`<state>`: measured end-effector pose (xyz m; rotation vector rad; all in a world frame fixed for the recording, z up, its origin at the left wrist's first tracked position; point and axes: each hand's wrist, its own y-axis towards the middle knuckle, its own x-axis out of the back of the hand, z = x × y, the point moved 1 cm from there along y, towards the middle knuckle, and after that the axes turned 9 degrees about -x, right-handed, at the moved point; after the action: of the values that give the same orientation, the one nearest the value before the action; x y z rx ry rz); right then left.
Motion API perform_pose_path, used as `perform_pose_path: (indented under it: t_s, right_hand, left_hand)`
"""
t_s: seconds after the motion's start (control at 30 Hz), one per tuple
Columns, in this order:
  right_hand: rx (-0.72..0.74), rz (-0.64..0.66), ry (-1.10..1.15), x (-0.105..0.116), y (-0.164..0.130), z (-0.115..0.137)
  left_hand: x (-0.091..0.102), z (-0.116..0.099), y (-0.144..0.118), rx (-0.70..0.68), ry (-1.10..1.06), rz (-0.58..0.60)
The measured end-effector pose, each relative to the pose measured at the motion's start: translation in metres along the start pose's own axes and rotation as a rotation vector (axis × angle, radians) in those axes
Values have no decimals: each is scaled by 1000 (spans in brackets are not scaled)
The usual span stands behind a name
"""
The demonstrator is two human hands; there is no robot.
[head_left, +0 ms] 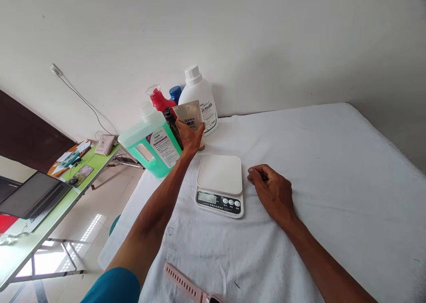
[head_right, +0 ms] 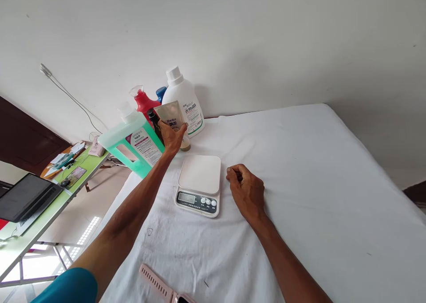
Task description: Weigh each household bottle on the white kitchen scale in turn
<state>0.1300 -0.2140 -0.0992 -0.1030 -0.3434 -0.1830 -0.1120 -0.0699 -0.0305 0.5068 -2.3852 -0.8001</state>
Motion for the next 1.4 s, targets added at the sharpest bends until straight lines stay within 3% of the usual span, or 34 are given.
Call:
perform_pose_path:
  t_s: [0.1,0.2,0.3,0.37,0.43,0.53,0.63,0.7,0.87,1.07,1.27,1.4]
  right_hand:
    - [-34,13,-4,0,-1,0]
    - [-53,11,-10,-1,0,-1]
    - [-65,-9,8,-2,2,-1]
    - [-79,-12,26,-2,2,-1]
    - [-86,-4,29,-1,0,1]
    - [-88,9,9,1,-2,4]
    - [-97,3,-18,2,-3,7]
    - [-106,-10,-33,1,-3,8]
    - [-131,-20,-53,0,-3,9]
    - [-180,-36,-69,-1,-1,3]
    - [-211,-35,-73,0,-1,1]
    - [-221,-49,-74,0,-3,5]
  left_hand:
    - [3,-13,-3,146,102,-132]
    - [12,-34,-14,109,144,-99]
    - [33,-56,-42,-32,194,-32]
    - [55,-68,-66,-198,224,16]
    - [83,-74,-86,-335,274,-46]
    - [130,-65,-102,-370,423,-329]
    - [167,-34,-102,-168,491,-531]
    - [181,-11,-98,-12,404,-545]
    - [182,24,-82,155,-22,-314]
    - [169,27,-68,214,-283,-484]
    - [170,17,-69,286,-369,-517]
    - [178,-1,-71,291,-384,-503]
